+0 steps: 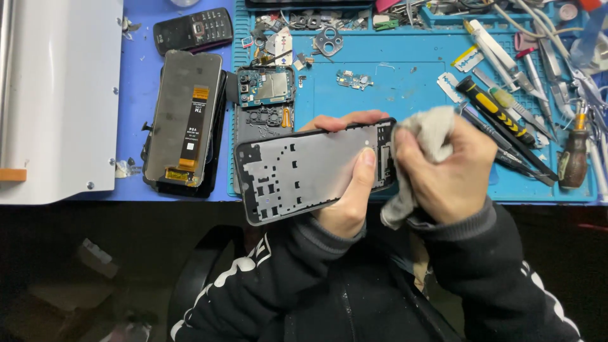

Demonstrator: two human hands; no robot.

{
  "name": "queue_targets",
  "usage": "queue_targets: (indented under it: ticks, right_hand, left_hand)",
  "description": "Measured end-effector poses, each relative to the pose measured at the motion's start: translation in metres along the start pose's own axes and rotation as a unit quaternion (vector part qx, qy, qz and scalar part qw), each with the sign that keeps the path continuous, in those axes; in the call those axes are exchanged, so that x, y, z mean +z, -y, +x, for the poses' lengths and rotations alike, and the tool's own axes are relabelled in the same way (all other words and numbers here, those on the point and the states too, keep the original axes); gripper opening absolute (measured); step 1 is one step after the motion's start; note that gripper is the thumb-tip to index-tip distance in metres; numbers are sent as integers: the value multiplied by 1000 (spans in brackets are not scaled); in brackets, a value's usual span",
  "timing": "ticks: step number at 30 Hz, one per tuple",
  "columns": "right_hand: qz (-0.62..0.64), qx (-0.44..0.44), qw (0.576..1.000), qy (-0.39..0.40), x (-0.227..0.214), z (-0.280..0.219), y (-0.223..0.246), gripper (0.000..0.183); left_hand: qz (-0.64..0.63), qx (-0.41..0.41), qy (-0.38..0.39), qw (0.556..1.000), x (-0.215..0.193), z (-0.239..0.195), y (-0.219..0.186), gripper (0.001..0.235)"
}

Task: Cleaning a smartphone screen assembly using a cloth and a spray of cleaning liquid.

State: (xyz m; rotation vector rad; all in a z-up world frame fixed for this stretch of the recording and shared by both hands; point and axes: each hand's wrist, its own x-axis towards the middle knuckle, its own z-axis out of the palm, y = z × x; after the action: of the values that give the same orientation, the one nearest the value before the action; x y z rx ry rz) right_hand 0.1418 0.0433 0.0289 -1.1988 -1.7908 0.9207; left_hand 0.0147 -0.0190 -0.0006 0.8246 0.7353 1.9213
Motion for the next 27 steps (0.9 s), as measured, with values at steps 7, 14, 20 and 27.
queue_targets:
  ticks: [7,14,20,27]
  right_hand:
    - [108,15,994,-2,2,-22,-4,14]
    - [50,-16,998,-42,-5,-10,-4,11]
    - [154,36,987,-16,1,-26,-4,28]
    - [110,-31,993,2,-3,-35,-6,29]
  left_hand:
    - [-27,6,-28,999,6,3,0,39]
    - [-24,19,-35,999,21,-12,0,40]
    - [-2,7,-69,998,14,-7,-9,37]
    - [-50,12,-56,997,15,-11,-6,37]
